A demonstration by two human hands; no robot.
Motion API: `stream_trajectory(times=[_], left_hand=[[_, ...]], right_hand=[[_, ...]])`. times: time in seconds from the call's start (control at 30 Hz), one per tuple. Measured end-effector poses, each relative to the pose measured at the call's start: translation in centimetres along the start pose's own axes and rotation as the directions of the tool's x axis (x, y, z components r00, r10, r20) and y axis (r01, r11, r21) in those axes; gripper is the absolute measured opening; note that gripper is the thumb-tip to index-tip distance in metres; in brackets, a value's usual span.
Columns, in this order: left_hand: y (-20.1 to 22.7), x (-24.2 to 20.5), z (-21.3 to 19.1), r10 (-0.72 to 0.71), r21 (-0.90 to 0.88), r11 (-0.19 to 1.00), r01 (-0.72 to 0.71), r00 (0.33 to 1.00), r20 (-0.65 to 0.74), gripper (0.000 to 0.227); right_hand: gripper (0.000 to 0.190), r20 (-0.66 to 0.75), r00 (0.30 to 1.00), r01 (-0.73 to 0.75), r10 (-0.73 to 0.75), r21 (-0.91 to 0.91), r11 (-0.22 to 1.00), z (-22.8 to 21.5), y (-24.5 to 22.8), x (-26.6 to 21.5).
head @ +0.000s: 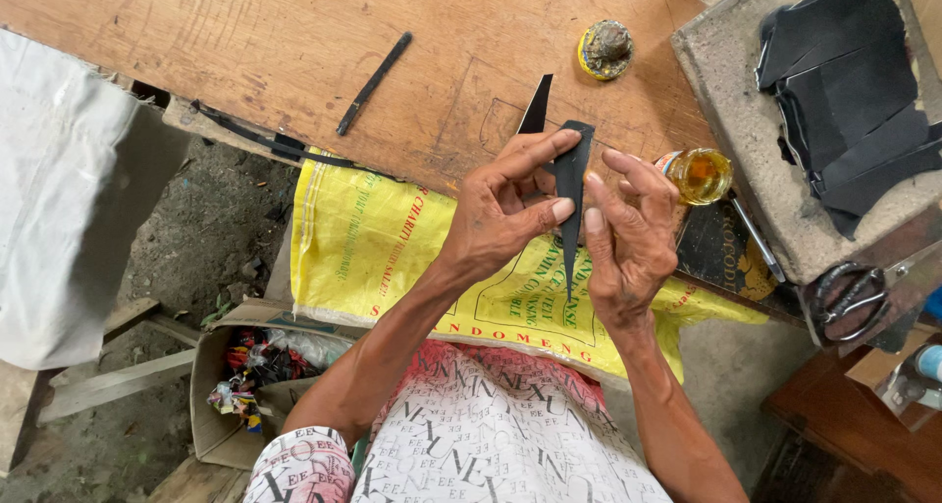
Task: The person handles and aligns multiple black leather pieces on a wooden workbench. They pick up and compare different cut shapes, fold and press the edges, and arrange the pieces into a layered assembly. The person also moves a small jar and a metal plate on the table while continuing to manipulate the leather components.
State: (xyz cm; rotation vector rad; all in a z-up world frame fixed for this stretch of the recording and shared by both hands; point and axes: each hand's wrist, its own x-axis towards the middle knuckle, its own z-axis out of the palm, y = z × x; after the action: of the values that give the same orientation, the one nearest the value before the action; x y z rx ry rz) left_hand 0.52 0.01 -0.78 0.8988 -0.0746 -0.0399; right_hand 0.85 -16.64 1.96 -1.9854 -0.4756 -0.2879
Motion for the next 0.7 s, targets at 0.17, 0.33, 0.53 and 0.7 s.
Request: stream_trajectory(times=[0.17, 0.33, 0.53, 0.7], left_hand=[[-0.24, 0.17, -0.28, -0.008, 0.034, 0.999, 0.008, 1.000, -0.006, 0.059], [-0.12, 0.30, -0.40, 0.002, 0.091, 0.996, -0.001, 1.000, -0.008, 0.061], [-0.09, 0.35, -0.16, 0.015, 0.064, 0.998, -0.017, 0.999, 0.033, 0.060], [0.02, 0.57, -0.39, 0.028, 0.119, 0.993, -0.028, 1.000, 0.001, 0.062]], right_hand=[[0.028, 0.012, 0.992, 0.122, -0.122, -0.207, 0.971, -0.49, 0.12, -0.24], [0.033, -0.057, 0.981, 0.168, -0.183, -0.208, 0.964, -0.57, -0.17, -0.01], [0.041, 0.087, 0.986, 0.161, -0.140, -0.320, 0.934, -0.67, -0.19, 0.60], [0.041, 0.028, 0.976, 0.212, -0.215, -0.318, 0.924, -0.68, -0.43, 0.37]])
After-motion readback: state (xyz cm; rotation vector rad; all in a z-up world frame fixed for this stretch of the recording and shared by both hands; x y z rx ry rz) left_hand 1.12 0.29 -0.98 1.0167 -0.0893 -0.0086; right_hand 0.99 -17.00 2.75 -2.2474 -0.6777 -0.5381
